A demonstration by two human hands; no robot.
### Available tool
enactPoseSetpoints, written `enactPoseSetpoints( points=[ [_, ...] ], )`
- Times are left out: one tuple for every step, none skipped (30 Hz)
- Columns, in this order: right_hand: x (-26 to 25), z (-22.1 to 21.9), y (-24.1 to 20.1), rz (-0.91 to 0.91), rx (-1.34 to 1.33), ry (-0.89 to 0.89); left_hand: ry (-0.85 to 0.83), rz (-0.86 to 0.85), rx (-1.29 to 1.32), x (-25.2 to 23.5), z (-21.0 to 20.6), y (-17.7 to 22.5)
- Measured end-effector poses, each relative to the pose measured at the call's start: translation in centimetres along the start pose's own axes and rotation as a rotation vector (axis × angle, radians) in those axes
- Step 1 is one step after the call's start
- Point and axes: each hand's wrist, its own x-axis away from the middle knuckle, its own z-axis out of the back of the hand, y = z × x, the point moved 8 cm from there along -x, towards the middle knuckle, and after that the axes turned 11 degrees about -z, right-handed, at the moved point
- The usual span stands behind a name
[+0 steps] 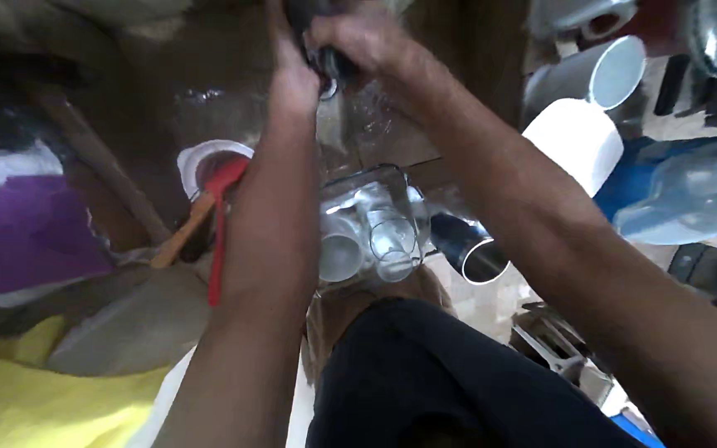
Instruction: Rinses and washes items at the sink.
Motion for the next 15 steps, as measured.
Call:
enactPoseSetpoints(
  points=[
    [0.2, 0.4, -0.6, 0.100, 0.097, 0.080, 0.017, 0.032, 0.001, -0.2, 0.5, -0.9],
    [0.0, 0.5, -1.1, 0.213, 0.180, 0.128, 0.046, 0.067, -0.016, -0.6, 1.0, -1.6],
    [-0.6, 0.5, -1.4, 0.328, 0.261, 0.162, 0.075, 0.089, -0.059, -0.5, 1.4, -2.0],
    [-0.9, 0.6, -1.7, 0.402, 0.299, 0.198, 0.080, 0.100, -0.095, -0.4, 1.3, -2.1],
    [-0.7, 0.6, -1.8, 0.420, 0.317, 0.224, 0.078, 0.109, -0.104, 0.0, 1.1, -2.2],
    [-0.1, 0.8, -1.9, 0.357, 0.349, 0.240, 0.092, 0.128, -0.064, 0.0, 1.0, -2.5],
    [0.8, 1.1, -1.9, 0.232, 0.358, 0.220, 0.094, 0.129, -0.002, -0.4, 0.8, -2.7],
    [1.3, 1.5, -1.7, 0.160, 0.349, 0.182, 0.073, 0.113, 0.046, -0.7, 0.6, -2.5],
    [1.6, 2.0, -1.0, 0.132, 0.326, 0.127, 0.028, 0.073, 0.072, -0.6, 0.5, -1.9],
    [1.4, 2.5, 0.3, 0.087, 0.318, 0.066, -0.043, 0.022, 0.082, -0.6, 0.4, -1.1],
    [0.8, 2.8, 1.5, 0.063, 0.318, 0.027, -0.124, -0.031, 0.067, -0.6, -0.1, 0.0],
    [0.0, 2.7, 2.7, 0.052, 0.315, -0.002, -0.193, -0.078, 0.018, -0.2, -0.6, 1.0],
    [-0.6, 2.3, 3.8, 0.048, 0.282, -0.017, -0.239, -0.114, -0.042, 0.5, -1.0, 1.6],
    [-1.0, 1.6, 4.6, 0.059, 0.209, -0.019, -0.266, -0.155, -0.087, 1.4, -1.2, 2.0],
    [-1.3, 0.8, 4.9, 0.090, 0.122, 0.003, -0.297, -0.201, -0.122, 1.8, -1.3, 2.5]
  ],
)
